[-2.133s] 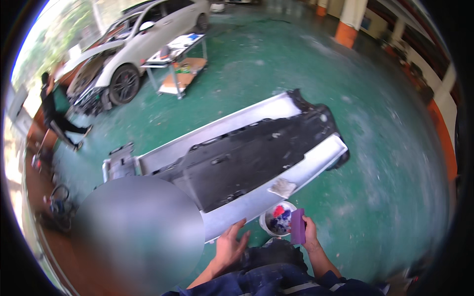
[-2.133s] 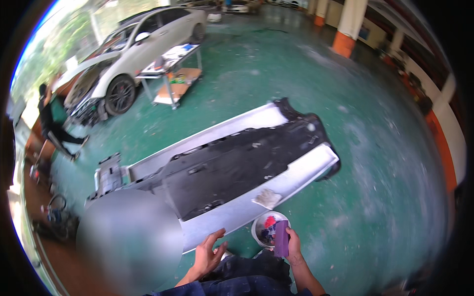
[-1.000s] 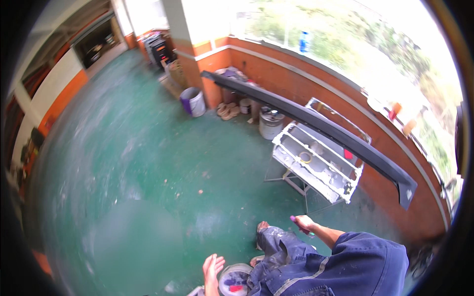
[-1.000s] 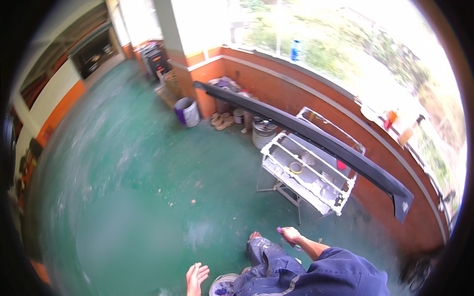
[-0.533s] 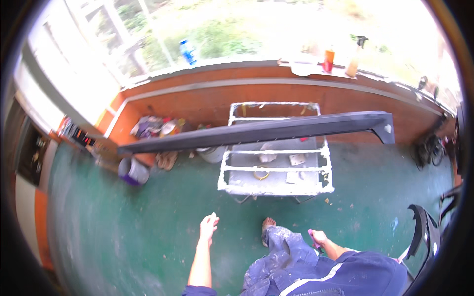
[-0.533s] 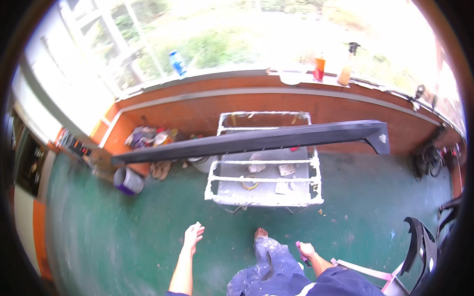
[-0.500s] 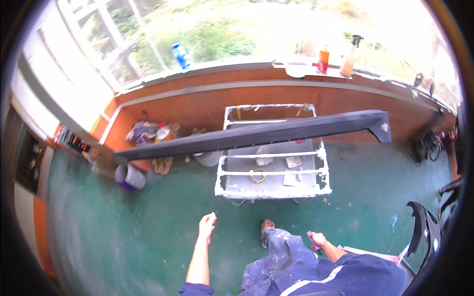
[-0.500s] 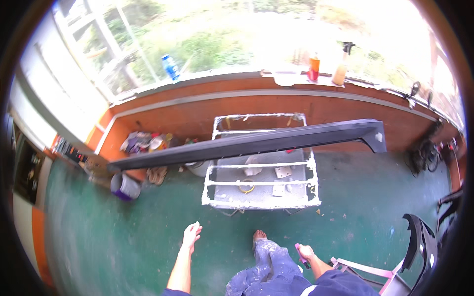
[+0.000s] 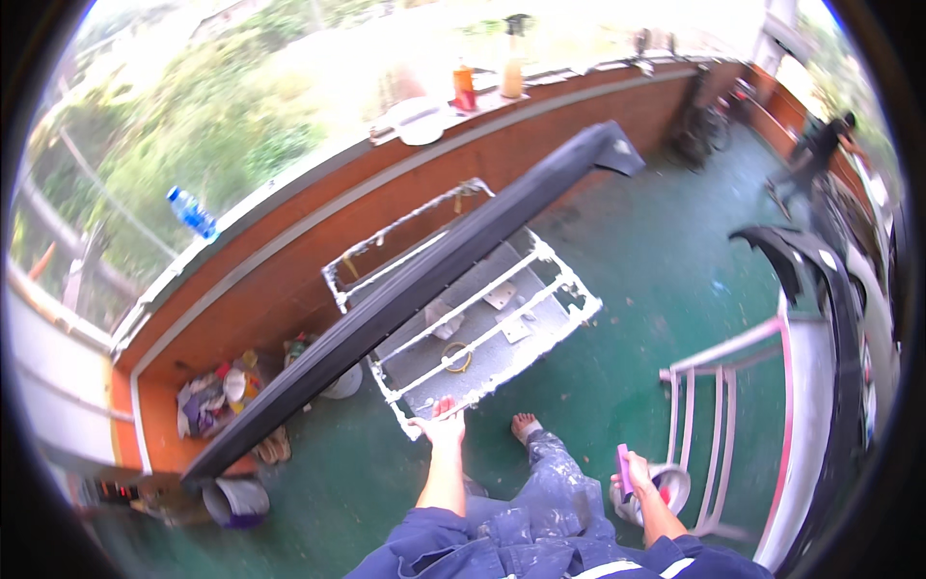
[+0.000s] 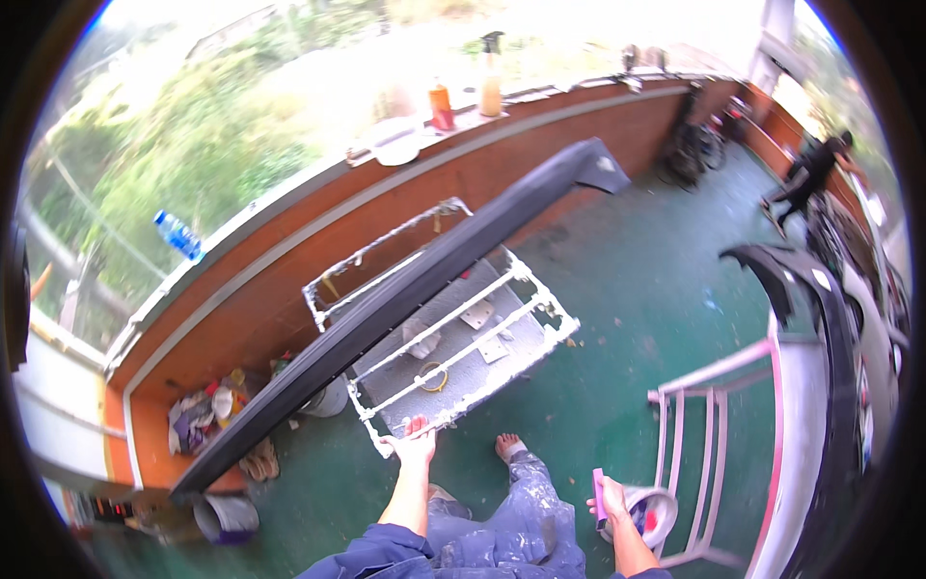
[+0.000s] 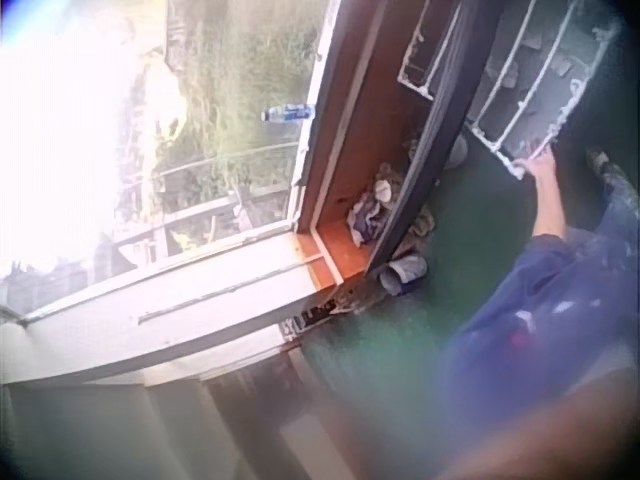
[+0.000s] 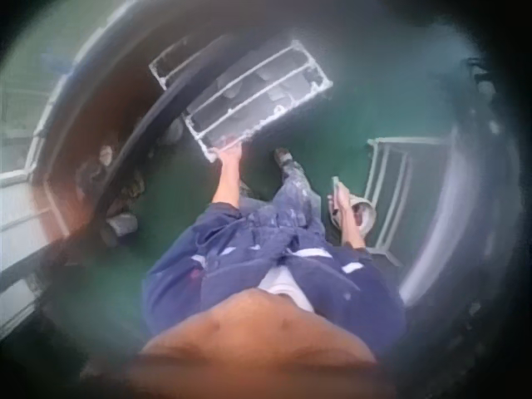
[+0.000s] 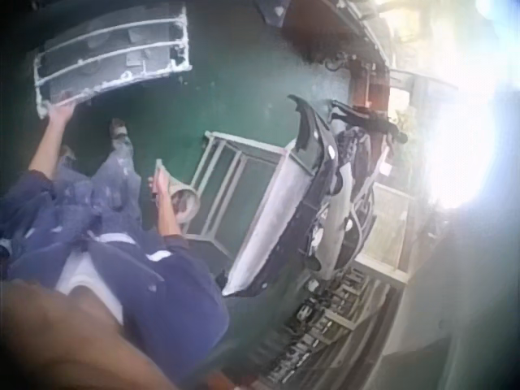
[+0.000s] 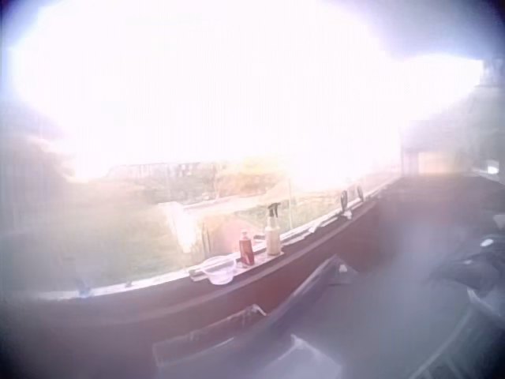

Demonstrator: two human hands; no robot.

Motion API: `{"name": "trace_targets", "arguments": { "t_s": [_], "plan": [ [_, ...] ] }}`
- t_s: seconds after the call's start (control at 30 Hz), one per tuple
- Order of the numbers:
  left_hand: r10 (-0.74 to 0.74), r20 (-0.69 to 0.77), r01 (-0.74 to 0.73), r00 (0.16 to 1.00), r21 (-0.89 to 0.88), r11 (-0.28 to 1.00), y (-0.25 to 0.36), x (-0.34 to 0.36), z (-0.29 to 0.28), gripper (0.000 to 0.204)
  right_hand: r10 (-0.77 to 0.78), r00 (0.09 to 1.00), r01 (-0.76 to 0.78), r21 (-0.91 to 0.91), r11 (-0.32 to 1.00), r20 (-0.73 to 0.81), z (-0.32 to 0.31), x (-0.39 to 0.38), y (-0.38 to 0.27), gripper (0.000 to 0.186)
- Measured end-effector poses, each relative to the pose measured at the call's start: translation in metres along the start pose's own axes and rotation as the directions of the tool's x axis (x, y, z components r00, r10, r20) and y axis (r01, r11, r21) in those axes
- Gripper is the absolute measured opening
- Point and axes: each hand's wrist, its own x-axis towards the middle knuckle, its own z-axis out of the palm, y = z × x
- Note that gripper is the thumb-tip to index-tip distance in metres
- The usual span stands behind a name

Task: The person sands a black car bumper with a sanding block, repeatedly dipping the block into a bucket of water. The person moves the bumper to different positions on a metal stand and continues sanding various sections of the surface.

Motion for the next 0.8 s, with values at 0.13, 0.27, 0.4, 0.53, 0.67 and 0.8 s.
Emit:
{"name": "trace_targets", "arguments": {
  "t_s": [0.13,0.27,0.4,0.53,0.67,0.8],
  "plan": [
    [-0.04,-0.206,0.033,0.978,-0.041,0.999,-0.021,-0.006,0.005,0.088,0.049,0.99,-0.019,0.217,0.976,-0.135,-0.012,-0.096,0.111,0.053],
    [-0.021,-0.213,0.019,0.977,-0.012,1.0,-0.007,-0.001,0.007,0.078,0.14,0.975,-0.103,0.209,0.972,-0.172,-0.008,-0.164,0.172,0.054],
    [-0.041,-0.201,0.037,0.979,-0.022,0.999,0.023,0.001,-0.018,0.069,0.196,0.959,-0.146,0.234,0.961,-0.206,-0.006,-0.196,0.236,0.054],
    [-0.086,-0.177,0.084,0.98,-0.016,0.996,0.033,-0.015,-0.046,0.062,0.26,0.942,-0.225,0.175,0.958,-0.211,-0.011,-0.205,0.294,0.052],
    [-0.066,-0.134,0.069,0.989,0.015,0.998,0.052,-0.028,-0.079,0.061,0.244,0.945,-0.221,0.126,0.967,-0.219,-0.014,-0.224,0.336,0.051],
    [-0.089,-0.209,0.091,0.974,-0.004,0.996,0.067,-0.035,-0.116,0.058,0.277,0.918,-0.218,0.224,0.95,-0.282,-0.019,-0.258,0.406,0.051]
  ]
}}
